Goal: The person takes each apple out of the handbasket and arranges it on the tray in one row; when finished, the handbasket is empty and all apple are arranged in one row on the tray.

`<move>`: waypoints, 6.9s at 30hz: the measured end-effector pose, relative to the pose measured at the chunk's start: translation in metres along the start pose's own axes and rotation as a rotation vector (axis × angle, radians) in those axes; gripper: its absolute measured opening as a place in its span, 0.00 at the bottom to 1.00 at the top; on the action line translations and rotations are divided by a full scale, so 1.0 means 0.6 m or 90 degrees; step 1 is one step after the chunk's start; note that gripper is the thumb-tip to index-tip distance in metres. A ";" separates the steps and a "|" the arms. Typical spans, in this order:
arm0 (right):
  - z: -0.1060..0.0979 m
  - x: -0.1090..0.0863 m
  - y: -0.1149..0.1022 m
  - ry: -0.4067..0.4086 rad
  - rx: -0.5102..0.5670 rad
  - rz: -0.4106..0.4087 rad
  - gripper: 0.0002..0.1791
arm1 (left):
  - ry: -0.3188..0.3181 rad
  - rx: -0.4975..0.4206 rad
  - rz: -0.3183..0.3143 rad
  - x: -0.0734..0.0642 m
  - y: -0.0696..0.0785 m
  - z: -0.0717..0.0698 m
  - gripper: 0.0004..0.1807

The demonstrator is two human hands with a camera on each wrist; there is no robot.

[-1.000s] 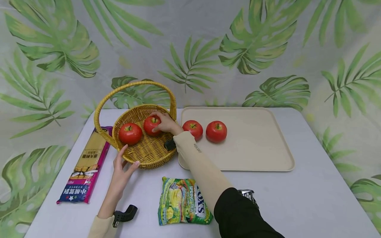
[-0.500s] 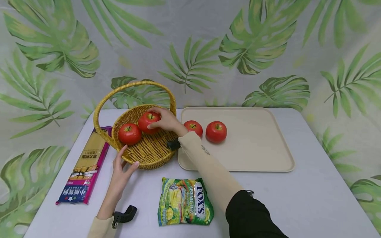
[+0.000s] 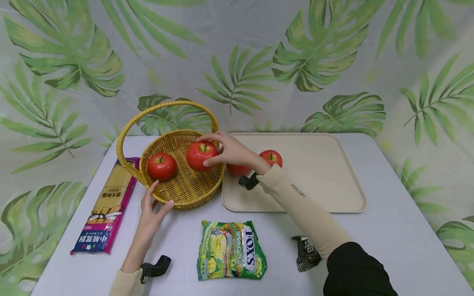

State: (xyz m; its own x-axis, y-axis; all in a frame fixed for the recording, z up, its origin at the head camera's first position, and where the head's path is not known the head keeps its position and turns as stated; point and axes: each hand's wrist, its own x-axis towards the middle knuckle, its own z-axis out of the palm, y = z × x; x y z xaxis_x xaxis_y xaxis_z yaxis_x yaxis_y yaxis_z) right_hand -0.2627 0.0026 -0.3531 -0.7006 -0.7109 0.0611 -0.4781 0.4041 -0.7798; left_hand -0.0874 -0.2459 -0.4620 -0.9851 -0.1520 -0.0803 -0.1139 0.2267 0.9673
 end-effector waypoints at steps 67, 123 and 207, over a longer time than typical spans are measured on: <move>-0.171 -0.282 0.202 0.186 0.060 0.155 0.30 | 0.005 -0.004 0.000 -0.001 0.001 -0.002 0.42; 0.148 0.145 -0.015 -0.111 0.106 0.076 0.38 | -0.004 0.005 0.006 0.006 -0.001 0.001 0.41; 0.019 0.036 0.000 -0.056 0.178 0.031 0.32 | -0.009 -0.004 0.009 0.007 0.000 0.003 0.42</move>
State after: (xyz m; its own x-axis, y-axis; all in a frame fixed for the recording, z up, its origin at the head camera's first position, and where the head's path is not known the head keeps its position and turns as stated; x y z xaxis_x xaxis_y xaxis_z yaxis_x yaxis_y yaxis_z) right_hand -0.2718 -0.0190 -0.3589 -0.6651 -0.7463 -0.0246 -0.2726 0.2734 -0.9225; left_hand -0.0915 -0.2450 -0.4629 -0.9883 -0.1353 -0.0706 -0.0998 0.2230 0.9697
